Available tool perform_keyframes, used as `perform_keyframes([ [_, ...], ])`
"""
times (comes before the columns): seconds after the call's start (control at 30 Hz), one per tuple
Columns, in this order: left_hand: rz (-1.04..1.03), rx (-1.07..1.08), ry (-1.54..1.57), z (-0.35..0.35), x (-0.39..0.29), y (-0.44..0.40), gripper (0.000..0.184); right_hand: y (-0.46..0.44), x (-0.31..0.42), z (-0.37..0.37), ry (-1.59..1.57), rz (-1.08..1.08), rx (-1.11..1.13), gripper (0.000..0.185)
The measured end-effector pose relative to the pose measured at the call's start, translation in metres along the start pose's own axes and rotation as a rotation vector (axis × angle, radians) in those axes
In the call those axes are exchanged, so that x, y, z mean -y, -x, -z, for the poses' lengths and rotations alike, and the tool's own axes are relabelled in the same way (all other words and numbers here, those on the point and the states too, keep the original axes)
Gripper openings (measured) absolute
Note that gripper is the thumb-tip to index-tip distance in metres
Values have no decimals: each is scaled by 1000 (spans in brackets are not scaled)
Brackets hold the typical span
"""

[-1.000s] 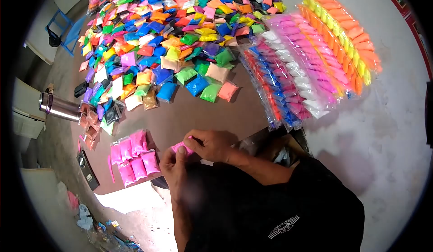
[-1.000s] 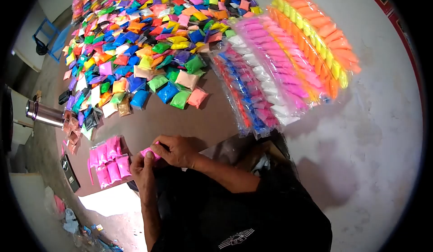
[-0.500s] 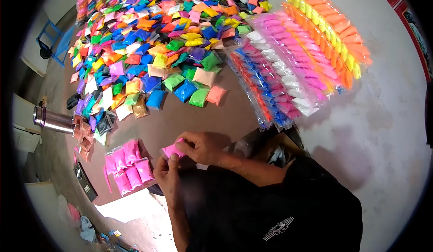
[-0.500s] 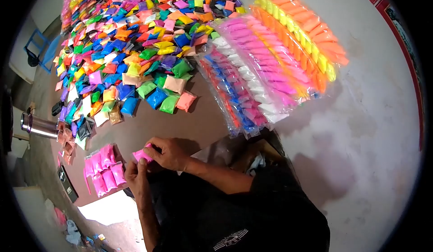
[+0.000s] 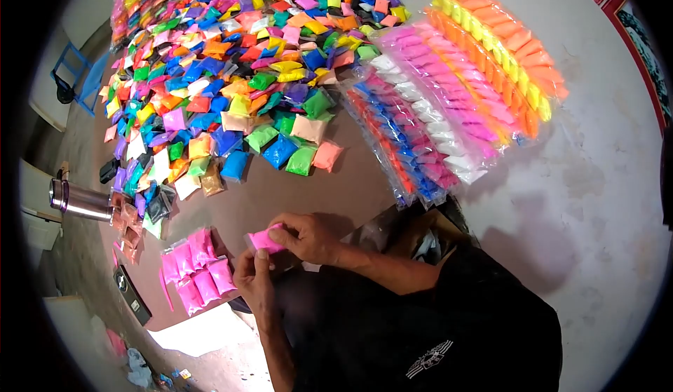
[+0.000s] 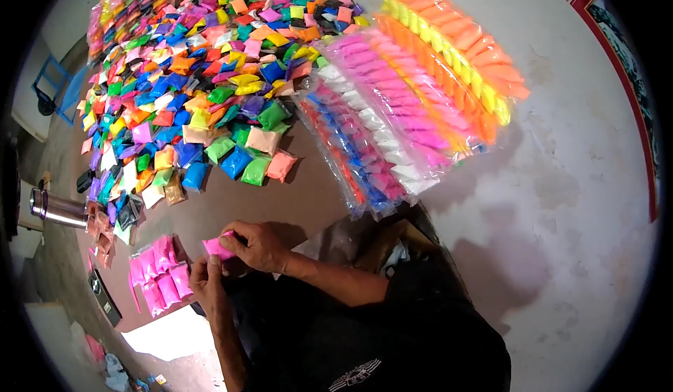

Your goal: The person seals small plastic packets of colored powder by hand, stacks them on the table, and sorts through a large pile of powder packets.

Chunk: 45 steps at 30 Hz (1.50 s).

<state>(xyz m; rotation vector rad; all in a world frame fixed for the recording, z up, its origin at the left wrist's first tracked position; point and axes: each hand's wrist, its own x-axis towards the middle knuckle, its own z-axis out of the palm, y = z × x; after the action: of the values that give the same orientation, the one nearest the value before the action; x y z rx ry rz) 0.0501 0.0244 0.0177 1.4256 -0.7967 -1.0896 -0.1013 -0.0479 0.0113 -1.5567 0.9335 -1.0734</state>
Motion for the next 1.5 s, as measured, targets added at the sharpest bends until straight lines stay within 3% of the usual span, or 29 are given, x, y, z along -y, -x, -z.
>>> perform_keyframes([
  [0.23, -43, -51, 67, 4, 9, -1, 20, 0, 18, 4, 180, -7, 76, 22],
  [0.4, -80, -9, 35, 8, 14, -2, 21, 1, 8, 3, 101, 21, 54, 20],
  [0.5, -35, -27, -36, -3, -8, 0, 22, 2, 3, 5, 18, 21, 48, 20],
  [0.6, 67, -42, 91, -9, -18, 3, 23, 3, -2, 4, -1, 54, 55, 20],
  [0.7, -22, -2, 14, 3, 2, -3, 21, 6, -5, 3, 65, 114, 54, 20],
  [0.77, -195, 31, -18, 11, 17, -7, 17, 6, -5, 1, 107, 178, 64, 21],
  [0.83, -221, 28, 35, 7, 16, -7, 16, 8, 1, 2, 117, -39, 123, 21],
  [0.9, -213, -7, -5, 7, 16, -1, 18, 7, 7, 5, 110, -103, 185, 22],
  [1.0, -110, -6, 152, 3, 14, 13, 11, 15, -2, 1, 36, 64, 140, 19],
  [1.2, -76, -34, 265, -11, 20, 53, 14, 56, 12, 3, -354, -162, 120, 18],
  [1.37, -14, 79, 274, -6, 24, 86, 11, 88, 1, 7, -296, -183, 140, 17],
  [1.5, 21, 196, 35, 8, 39, 106, 18, 101, 4, 16, -100, -195, 237, 14],
])
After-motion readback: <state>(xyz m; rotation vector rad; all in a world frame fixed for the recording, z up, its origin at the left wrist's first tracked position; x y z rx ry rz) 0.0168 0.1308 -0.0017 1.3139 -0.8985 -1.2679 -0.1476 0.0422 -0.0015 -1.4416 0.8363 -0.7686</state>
